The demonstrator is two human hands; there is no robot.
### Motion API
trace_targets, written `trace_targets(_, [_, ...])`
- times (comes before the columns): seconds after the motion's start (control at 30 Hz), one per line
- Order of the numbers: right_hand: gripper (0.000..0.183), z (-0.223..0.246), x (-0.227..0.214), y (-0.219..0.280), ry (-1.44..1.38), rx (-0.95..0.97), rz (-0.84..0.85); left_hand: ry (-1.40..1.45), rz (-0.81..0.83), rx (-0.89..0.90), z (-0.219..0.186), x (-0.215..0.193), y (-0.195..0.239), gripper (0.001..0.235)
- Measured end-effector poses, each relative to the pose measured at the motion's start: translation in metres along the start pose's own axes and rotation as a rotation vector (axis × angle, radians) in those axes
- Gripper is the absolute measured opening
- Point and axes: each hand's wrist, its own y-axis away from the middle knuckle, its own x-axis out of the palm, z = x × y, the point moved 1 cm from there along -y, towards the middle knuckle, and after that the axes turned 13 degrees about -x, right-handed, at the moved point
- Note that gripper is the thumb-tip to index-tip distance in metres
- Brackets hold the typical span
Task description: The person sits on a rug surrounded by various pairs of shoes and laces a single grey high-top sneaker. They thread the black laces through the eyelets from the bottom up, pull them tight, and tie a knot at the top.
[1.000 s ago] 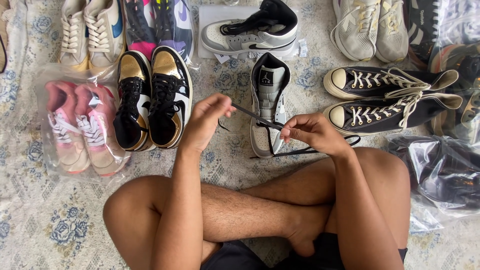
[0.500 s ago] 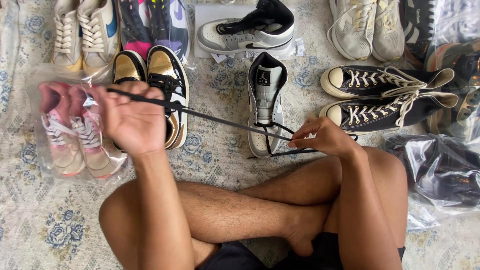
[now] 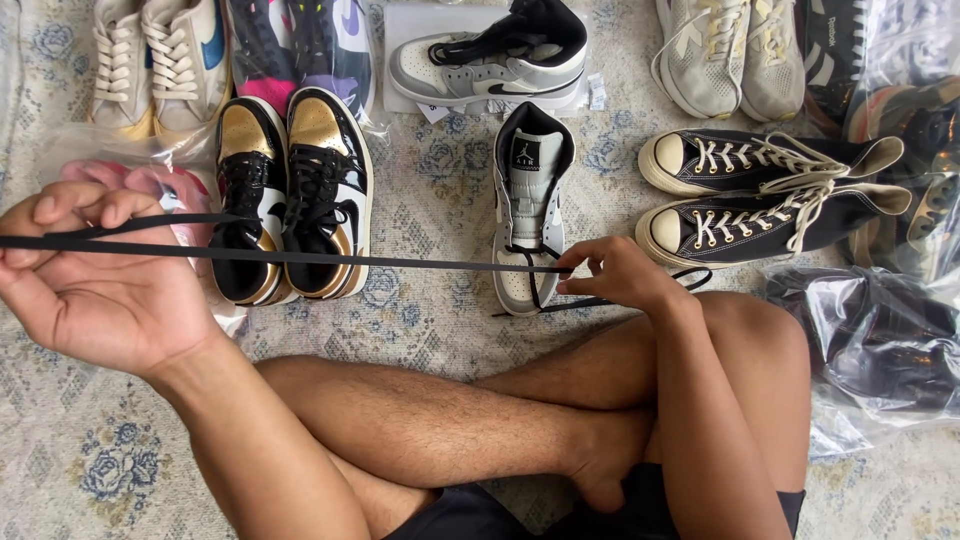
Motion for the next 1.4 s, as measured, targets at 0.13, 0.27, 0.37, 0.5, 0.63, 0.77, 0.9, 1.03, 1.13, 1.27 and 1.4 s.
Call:
trace_targets(0.13, [0.029, -0.007, -0.002, 0.000, -0.037, 0.032, 0.022, -0.027, 0.004, 0.002, 0.006, 0.018, -0.003, 0.016])
trace_targets(0.27, [0.031, -0.014, -0.011, 0.011, -0.092, 0.022, -0.018, -0.030, 0.053, -0.004, 0.012, 0.012, -0.002, 0.028])
trace_targets(0.37, [0.030, -0.020, -0.019, 0.022, -0.200, -0.079, 0.007, 0.002, 0.050, -0.018, 0.018, 0.009, -0.003, 0.029])
trace_targets(0.5, [0.012, -0.031, -0.029, 0.035, -0.363, -0.262, 0.067, 0.054, -0.033, -0.049, 0.030, 0.031, -0.015, 0.030])
trace_targets(0.63, [0.010, -0.042, -0.042, 0.051, -0.453, -0.398, 0.066, 0.029, -0.121, -0.058, 0.042, 0.031, -0.015, 0.025])
trace_targets(0.77, [0.008, -0.038, -0.056, 0.066, -0.753, -0.662, 0.015, 0.004, -0.121, -0.188, 0.051, 0.061, -0.023, 0.014])
trace_targets(0.9, [0.028, -0.051, -0.071, 0.076, -0.843, -0.941, -0.028, -0.077, -0.046, -0.279, 0.058, 0.072, -0.025, 0.018])
trace_targets(1.03, [0.031, -0.058, -0.073, 0.080, -0.942, -1.052, -0.076, -0.171, 0.042, -0.337, 0.065, 0.074, -0.028, 0.011])
trace_targets(1.13, [0.033, -0.071, -0.074, 0.086, -0.962, -1.068, -0.203, -0.242, 0.015, -0.420, 0.068, 0.071, -0.025, 0.015])
trace_targets(1.27, [0.043, -0.088, -0.070, 0.089, -0.925, -0.985, -0.424, -0.140, -0.062, -0.493, 0.073, 0.059, -0.025, 0.014])
trace_targets(1.4, [0.055, -0.090, -0.070, 0.085, -1.044, -0.896, -0.625, -0.109, -0.139, -0.513, 0.077, 0.053, -0.025, 0.017])
